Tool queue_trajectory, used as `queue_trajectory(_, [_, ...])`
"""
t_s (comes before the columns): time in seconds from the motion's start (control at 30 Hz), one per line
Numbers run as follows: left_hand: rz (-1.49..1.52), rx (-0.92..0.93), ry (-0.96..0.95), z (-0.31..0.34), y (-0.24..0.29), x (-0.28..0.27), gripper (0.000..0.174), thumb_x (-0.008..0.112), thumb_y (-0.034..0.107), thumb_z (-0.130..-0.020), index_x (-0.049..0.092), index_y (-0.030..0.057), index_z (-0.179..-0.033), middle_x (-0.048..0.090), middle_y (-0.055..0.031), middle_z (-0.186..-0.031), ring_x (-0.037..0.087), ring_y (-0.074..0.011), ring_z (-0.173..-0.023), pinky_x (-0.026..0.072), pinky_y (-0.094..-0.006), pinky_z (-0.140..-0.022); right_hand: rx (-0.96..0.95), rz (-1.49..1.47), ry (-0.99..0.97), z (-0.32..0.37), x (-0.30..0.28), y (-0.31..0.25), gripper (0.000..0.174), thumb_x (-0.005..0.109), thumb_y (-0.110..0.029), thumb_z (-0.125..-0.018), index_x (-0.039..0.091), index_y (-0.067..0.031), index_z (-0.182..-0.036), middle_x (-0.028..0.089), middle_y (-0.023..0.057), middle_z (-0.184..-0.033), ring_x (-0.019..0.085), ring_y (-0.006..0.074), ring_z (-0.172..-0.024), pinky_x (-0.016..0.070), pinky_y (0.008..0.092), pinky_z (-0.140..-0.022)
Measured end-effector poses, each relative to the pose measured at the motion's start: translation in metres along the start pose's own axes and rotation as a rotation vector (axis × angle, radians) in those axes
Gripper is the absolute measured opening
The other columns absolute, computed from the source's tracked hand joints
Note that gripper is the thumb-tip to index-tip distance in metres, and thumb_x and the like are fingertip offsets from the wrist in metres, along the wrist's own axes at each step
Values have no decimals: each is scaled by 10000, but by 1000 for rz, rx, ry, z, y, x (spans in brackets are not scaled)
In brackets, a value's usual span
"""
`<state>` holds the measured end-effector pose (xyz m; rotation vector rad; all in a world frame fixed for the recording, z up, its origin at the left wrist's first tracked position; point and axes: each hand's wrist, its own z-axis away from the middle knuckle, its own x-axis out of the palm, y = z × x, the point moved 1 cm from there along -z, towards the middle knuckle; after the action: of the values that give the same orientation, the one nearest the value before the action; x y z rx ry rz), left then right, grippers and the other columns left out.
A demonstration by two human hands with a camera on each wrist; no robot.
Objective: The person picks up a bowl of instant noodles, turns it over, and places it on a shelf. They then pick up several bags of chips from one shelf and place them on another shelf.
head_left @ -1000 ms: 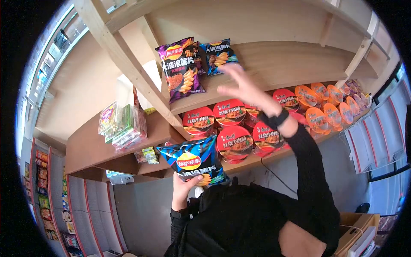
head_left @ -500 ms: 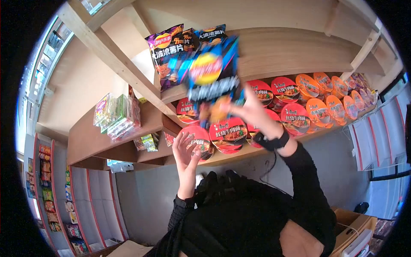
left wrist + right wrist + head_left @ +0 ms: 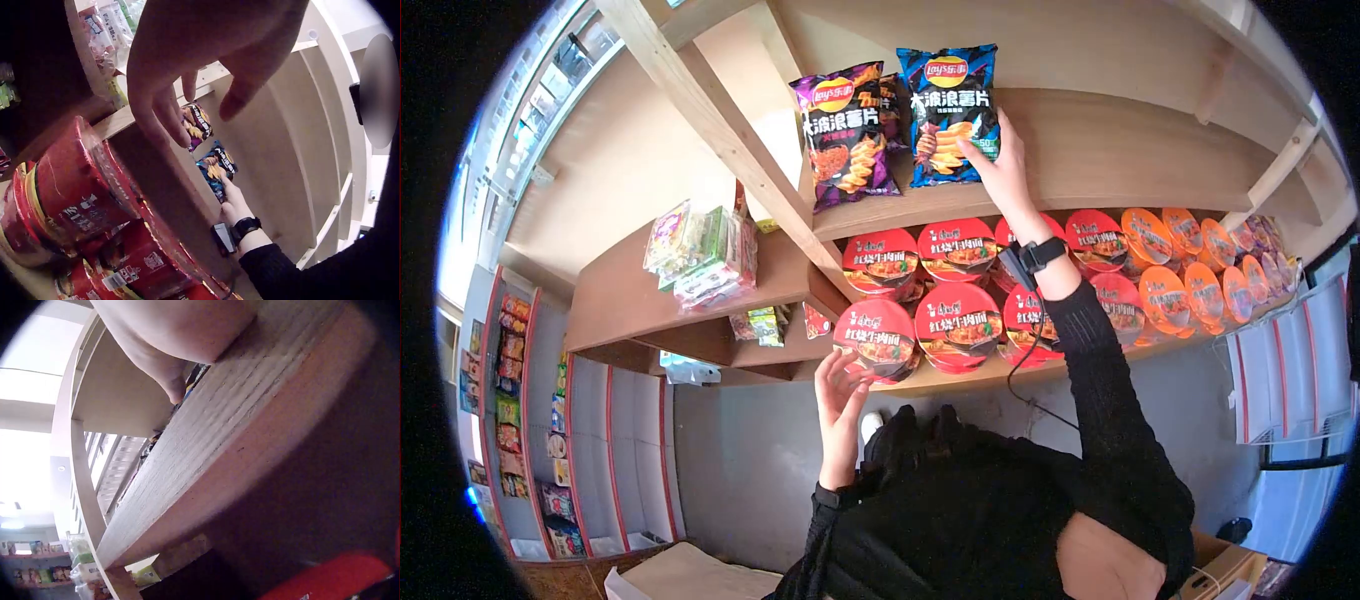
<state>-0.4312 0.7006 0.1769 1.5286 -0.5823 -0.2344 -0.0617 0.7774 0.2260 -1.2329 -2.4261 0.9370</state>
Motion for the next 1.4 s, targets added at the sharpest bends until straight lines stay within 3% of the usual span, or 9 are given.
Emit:
queue_trajectory(0.07, [-2,-3,-11,-2,-5,0,550,496,-41,-842,281,66,-1336,418,-113,-1264,516,-200,-1048,409,-331,-931,-95,387,72,6,-1,6,718,733,-242,-722,365,-5,-1291,527,208,-1146,489,337,-1065,368,438,-915])
queue_trajectory(0.3, [-34,-76,-37,-9,-13,9,524,501,-55,-843,311,58,-1319,438,-96,-1227,521,-169,-1013,416,-310,-908,-68,357,-31,7,-2,8,942,788,-336,-623,300,54,-1327,502,226,-1167,452,372,-1077,327,451,-944])
queue_trajectory(0.53, [-88,-165,-14,-13,-12,10,506,506,-34,-834,330,45,-1301,465,-103,-1190,542,-189,-975,427,-321,-884,-14,417,-40,7,-1,3,936,780,-349,-629,306,52,-1330,491,233,-1183,423,368,-1111,320,441,-959])
queue_trajectory(0.87, [-115,-67,-87,-5,6,-13,503,511,-18,-846,322,56,-1306,464,-91,-1190,539,-153,-962,419,-286,-867,42,472,-128,6,2,8,1000,733,-491,-645,269,37,-1356,420,278,-1267,369,410,-1187,276,460,-999])
queue_trajectory(1.0, [-106,-14,-58,9,21,-49,503,513,-23,-841,332,62,-1303,466,-95,-1190,546,-152,-957,424,-277,-853,51,309,59,7,-2,0,903,757,-381,-678,300,12,-1350,432,230,-1290,377,345,-1206,267,442,-1014])
queue_trajectory(1.07, [-114,-7,45,19,32,-68,497,515,-25,-838,345,64,-1296,470,-96,-1185,552,-154,-949,430,-274,-842,115,238,142,8,-7,-5,782,730,-299,-730,337,-4,-1338,454,153,-1305,376,278,-1230,241,393,-1040])
queue_trajectory(1.17, [-84,3,116,41,36,-100,480,511,-30,-839,361,65,-1285,478,-93,-1170,552,-155,-950,434,-276,-839,117,105,224,20,-5,-40,618,632,-208,-812,356,-7,-1327,473,137,-1292,384,235,-1233,243,364,-1043])
queue_trajectory(1.27, [-56,5,197,82,40,-151,432,498,3,-853,379,74,-1263,506,-82,-1098,551,-159,-911,430,-303,-860,125,-92,171,60,38,-144,504,537,-105,-848,371,-3,-1312,469,122,-1288,400,221,-1220,241,351,-1047])
queue_trajectory(1.4, [-20,-30,322,123,47,-204,404,502,-4,-851,407,72,-1236,529,-68,-1068,552,-155,-924,431,-295,-860,213,-216,-194,126,111,-223,495,514,-79,-834,378,-5,-1304,470,120,-1277,407,216,-1211,258,351,-1043])
